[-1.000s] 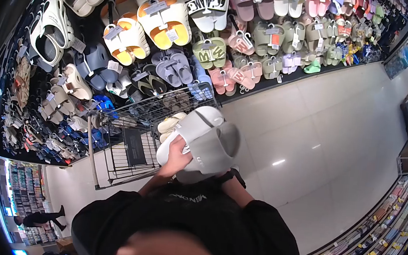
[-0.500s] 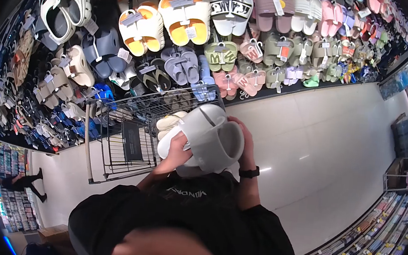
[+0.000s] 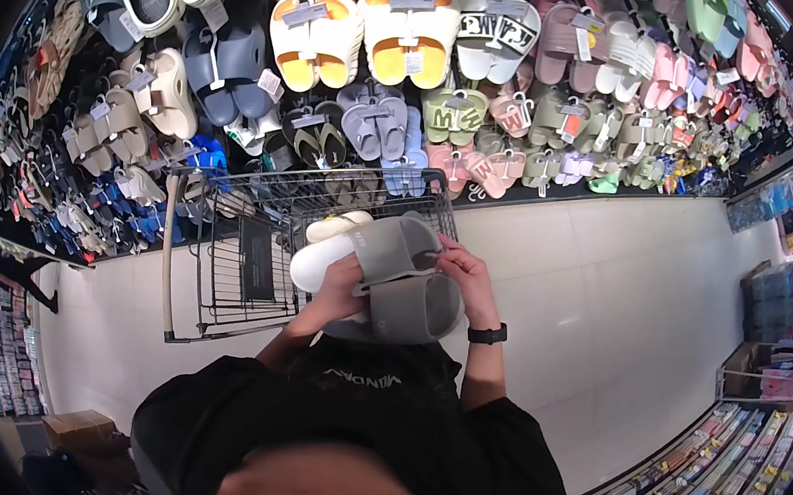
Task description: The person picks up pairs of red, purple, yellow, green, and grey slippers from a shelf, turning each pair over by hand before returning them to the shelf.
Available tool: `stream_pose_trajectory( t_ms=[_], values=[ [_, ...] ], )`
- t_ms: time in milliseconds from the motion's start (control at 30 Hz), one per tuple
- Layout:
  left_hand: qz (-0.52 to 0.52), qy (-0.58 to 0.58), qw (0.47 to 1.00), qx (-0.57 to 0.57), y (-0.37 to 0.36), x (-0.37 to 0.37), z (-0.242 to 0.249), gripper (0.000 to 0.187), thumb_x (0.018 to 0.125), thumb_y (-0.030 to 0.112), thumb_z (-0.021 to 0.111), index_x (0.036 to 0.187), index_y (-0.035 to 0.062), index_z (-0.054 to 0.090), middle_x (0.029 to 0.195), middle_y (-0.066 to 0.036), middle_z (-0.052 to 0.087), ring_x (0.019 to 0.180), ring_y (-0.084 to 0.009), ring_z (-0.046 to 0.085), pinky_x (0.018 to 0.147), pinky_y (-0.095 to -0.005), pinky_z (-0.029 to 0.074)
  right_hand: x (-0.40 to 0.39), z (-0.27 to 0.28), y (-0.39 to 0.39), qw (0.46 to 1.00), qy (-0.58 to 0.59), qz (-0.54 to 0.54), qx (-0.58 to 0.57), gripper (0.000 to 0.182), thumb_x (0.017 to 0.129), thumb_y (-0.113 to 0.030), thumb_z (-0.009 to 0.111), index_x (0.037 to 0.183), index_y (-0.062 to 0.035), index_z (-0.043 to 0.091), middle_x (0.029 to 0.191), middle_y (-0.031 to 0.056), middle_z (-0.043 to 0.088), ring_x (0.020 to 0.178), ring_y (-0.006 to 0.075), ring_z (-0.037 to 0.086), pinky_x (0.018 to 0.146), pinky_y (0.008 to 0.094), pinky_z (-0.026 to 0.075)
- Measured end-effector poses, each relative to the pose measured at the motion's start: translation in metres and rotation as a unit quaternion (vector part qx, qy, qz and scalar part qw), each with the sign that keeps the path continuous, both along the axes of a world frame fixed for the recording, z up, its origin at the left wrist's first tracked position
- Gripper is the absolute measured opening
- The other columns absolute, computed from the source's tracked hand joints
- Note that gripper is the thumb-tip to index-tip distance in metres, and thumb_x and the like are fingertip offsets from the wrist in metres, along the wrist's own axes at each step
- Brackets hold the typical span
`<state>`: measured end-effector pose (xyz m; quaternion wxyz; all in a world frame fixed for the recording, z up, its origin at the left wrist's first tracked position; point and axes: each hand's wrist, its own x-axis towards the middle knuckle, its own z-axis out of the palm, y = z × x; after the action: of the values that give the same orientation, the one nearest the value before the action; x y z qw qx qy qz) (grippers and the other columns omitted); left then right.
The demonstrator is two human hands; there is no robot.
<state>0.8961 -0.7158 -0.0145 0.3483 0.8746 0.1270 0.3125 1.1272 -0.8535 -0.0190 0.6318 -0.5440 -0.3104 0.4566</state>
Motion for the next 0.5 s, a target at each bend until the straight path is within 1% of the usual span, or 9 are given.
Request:
stream_pose_trajectory(
  t_ms=[33,133,233,333,433,500],
  values=[
    [0.003,0.004,1.0,-0.008,0.003,-0.006,-0.001,0.042,0.048,0.002,0.069,0.089,-0.0003,0.065,0.099,-0.013,0.063,0.097,-0.0351,0.06,0.08,-0.0395,0.051,-0.007,-0.002,0.003,1.0,-0.018,0.001,0.0,0.013,0.088,-0.001,0.059,0.095,0.0007,0.069,0.126,0.0102,0.06,0.11,0.014,0.057,0.089,0.026,0.045],
    [0.019,-0.013,1.0,0.005,0.011,-0.021,-0.007,0.041,0.048,0.003,0.07,0.089,-0.0007,0.064,0.097,-0.013,0.063,0.094,-0.0358,0.06,0.078,-0.0396,0.05,-0.023,-0.006,0.012,0.995,-0.085,0.041,-0.017,0.014,0.086,0.002,0.06,0.099,-0.0014,0.068,0.106,0.0054,0.066,0.096,0.0103,0.06,0.083,0.0228,0.045],
    [0.039,-0.027,0.999,-0.011,0.016,-0.031,-0.015,0.039,0.05,0.004,0.071,0.088,-0.0008,0.064,0.094,-0.014,0.061,0.089,-0.0367,0.059,0.075,-0.0405,0.05,-0.041,-0.013,0.023,0.997,-0.023,0.025,-0.066,0.021,0.083,-0.004,0.067,0.104,-0.0019,0.065,0.094,0.0,0.064,0.082,0.0088,0.059,0.072,0.022,0.045],
    [0.066,-0.031,0.997,-0.024,0.018,-0.037,-0.014,0.035,0.055,0.008,0.072,0.088,-0.0007,0.063,0.093,-0.015,0.061,0.087,-0.0373,0.058,0.073,-0.0413,0.049,-0.059,-0.013,0.033,0.971,-0.196,0.023,-0.134,0.03,0.082,-0.01,0.072,0.11,-0.0054,0.062,0.088,-0.0004,0.063,0.073,0.0082,0.056,0.065,0.023,0.045],
    [0.089,0.005,0.995,-0.042,0.021,-0.046,-0.018,0.035,0.061,0.013,0.073,0.092,-0.0007,0.063,0.094,-0.016,0.06,0.09,-0.0383,0.057,0.076,-0.0424,0.049,-0.072,-0.001,0.04,0.963,-0.232,0.039,-0.131,0.028,0.082,-0.009,0.072,0.109,-0.0062,0.064,0.088,0.0009,0.062,0.068,0.0049,0.05,0.058,0.0215,0.04],
    [0.077,0.013,0.996,-0.048,0.026,-0.05,-0.021,0.038,0.062,0.016,0.074,0.095,-0.0003,0.063,0.097,-0.017,0.06,0.093,-0.0384,0.057,0.078,-0.0434,0.048,-0.078,0.0,0.044,0.954,-0.277,0.03,-0.109,0.032,0.081,-0.013,0.074,0.11,-0.0058,0.063,0.087,0.0034,0.062,0.069,0.0099,0.053,0.061,0.0248,0.044]
  ],
)
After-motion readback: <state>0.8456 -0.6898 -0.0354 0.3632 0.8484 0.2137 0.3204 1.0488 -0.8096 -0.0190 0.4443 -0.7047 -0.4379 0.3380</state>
